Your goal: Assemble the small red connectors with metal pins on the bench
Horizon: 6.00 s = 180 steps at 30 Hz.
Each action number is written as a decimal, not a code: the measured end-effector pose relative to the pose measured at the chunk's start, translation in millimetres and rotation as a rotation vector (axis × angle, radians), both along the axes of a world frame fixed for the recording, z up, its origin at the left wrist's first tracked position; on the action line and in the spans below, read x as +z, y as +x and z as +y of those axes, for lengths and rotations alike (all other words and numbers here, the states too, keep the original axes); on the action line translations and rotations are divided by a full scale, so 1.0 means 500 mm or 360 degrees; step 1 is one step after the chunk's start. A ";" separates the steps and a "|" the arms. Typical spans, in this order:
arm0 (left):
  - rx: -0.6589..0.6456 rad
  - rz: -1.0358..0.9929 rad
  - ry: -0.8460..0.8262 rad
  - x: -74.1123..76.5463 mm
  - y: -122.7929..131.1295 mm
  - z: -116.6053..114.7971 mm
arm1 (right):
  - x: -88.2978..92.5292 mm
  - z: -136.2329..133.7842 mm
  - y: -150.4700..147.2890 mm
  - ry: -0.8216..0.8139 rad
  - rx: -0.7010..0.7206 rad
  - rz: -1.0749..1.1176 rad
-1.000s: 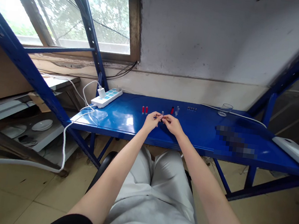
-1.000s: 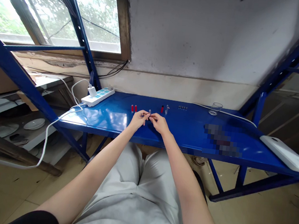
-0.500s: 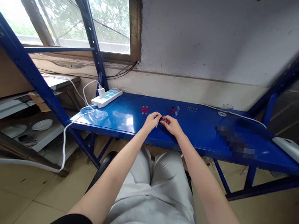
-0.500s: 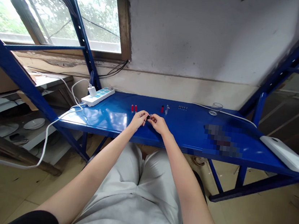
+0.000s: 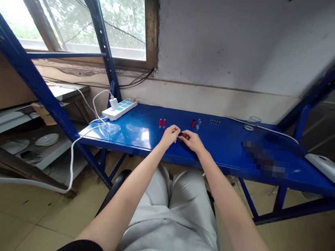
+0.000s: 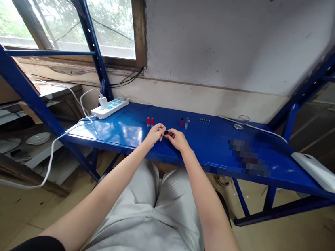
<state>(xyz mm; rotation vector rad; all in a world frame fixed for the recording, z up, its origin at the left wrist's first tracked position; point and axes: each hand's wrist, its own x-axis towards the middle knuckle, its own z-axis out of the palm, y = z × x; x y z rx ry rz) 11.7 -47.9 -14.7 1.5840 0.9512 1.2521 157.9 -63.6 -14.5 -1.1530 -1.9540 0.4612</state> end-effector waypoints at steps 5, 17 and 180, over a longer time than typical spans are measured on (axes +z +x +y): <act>0.0047 0.0023 -0.0035 0.002 0.001 0.001 | -0.001 0.001 0.000 0.0037 -0.0019 -0.0080; 0.0108 0.0028 -0.0043 0.004 0.000 0.002 | 0.000 0.010 0.013 0.0087 -0.0454 -0.0093; 0.0259 0.0175 -0.0022 0.023 -0.009 0.038 | 0.025 -0.011 0.018 0.0001 -0.0538 -0.0103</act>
